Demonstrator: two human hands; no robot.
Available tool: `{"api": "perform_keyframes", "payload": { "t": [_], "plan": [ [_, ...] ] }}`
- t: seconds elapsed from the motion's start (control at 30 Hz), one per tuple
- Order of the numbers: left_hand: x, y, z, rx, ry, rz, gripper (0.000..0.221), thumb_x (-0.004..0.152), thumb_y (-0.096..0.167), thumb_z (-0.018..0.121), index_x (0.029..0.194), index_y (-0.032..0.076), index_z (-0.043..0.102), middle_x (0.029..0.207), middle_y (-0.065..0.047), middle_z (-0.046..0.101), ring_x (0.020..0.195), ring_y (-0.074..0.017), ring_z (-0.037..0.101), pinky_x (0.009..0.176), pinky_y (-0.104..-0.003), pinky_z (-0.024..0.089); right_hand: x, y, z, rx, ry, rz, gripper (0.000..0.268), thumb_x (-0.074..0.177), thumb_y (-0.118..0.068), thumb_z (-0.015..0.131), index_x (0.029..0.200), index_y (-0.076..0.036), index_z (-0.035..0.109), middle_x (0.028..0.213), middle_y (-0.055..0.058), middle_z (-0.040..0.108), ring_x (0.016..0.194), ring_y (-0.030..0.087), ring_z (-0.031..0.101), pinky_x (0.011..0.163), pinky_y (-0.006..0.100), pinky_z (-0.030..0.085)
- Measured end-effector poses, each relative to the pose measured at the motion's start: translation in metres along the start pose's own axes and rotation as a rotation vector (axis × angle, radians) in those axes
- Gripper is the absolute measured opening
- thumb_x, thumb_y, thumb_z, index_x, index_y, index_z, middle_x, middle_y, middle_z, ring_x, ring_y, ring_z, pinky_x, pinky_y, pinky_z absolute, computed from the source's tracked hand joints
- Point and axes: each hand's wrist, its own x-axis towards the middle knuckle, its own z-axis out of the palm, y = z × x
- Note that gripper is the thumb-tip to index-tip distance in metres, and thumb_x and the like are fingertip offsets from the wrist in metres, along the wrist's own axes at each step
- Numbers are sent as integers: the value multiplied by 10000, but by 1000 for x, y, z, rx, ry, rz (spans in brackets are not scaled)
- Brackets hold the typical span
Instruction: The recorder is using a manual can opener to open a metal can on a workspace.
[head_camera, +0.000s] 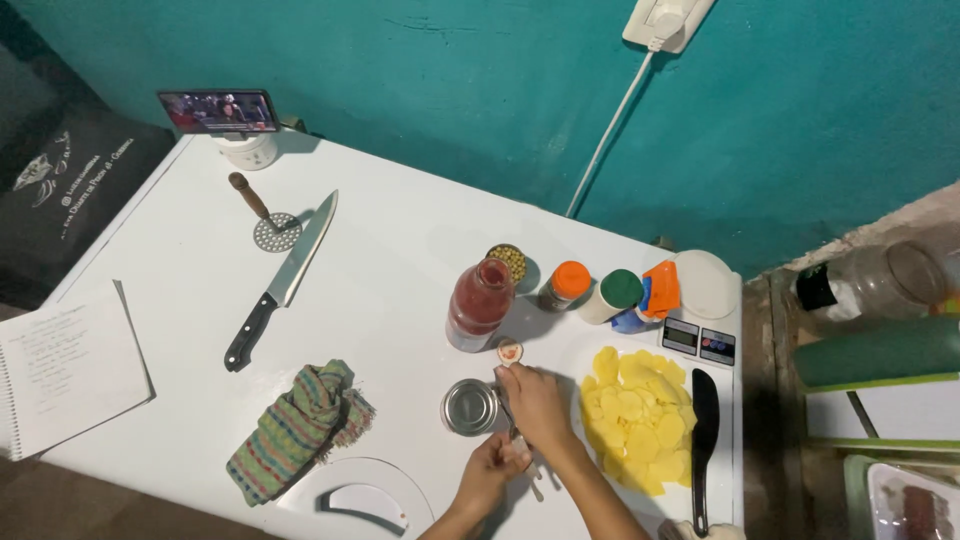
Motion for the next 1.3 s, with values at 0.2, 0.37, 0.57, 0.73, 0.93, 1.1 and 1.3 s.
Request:
{"api": "perform_keyframes", "payload": {
  "t": [0.2,0.37,0.57,0.73,0.93,1.1,1.3],
  "plan": [
    [-29,40,13,41,36,-69,384,946,121,669,1314,71,569,989,-15,698,904,-105,673,814,-260,529,-2,1,1,-90,-84,110,399,1007,-371,528,850,-42,691,798,232,701,810,454,664,740,542,496],
    [-33,32,-2,192,23,-11,332,958,108,657,1271,16,597,908,-50,702,825,-125,688,763,-279,555,-3,31,29,-103,-107,273,431,985,-380,538,789,-42,720,796,221,718,796,446,666,736,529,496],
    [-53,47,-8,443,36,23,339,956,160,690,1250,14,607,877,-88,745,774,-140,701,733,-294,558,-14,66,52,460,-336,723,478,1061,-388,564,827,17,662,664,132,655,551,241,583,549,405,426],
    [-72,71,-14,563,14,-98,358,972,217,653,1294,69,610,798,-96,736,701,-169,684,693,-327,544,-55,-11,5,209,-178,508,400,1013,-376,521,1009,-17,699,730,166,722,613,279,717,594,377,531],
    [-80,74,-21,491,57,-120,336,977,244,564,1259,74,636,773,-85,734,679,-194,666,664,-371,525,-81,26,14,-173,88,-322,601,872,-288,705,1354,12,509,1201,231,649,1091,406,608,882,447,518],
    [-82,73,-9,963,259,130,512,1070,413,339,913,52,667,796,-219,706,793,-469,649,724,-549,490,-79,43,44,-267,238,-365,94,929,-158,646,889,-82,610,886,108,618,894,335,611,797,439,528],
    [-82,78,-15,1010,224,130,540,1069,408,279,873,56,638,781,-236,687,790,-484,647,746,-575,477,-82,20,42,-202,329,-296,131,932,-144,629,845,-49,605,800,132,578,794,364,582,693,462,491]
  ]
}}
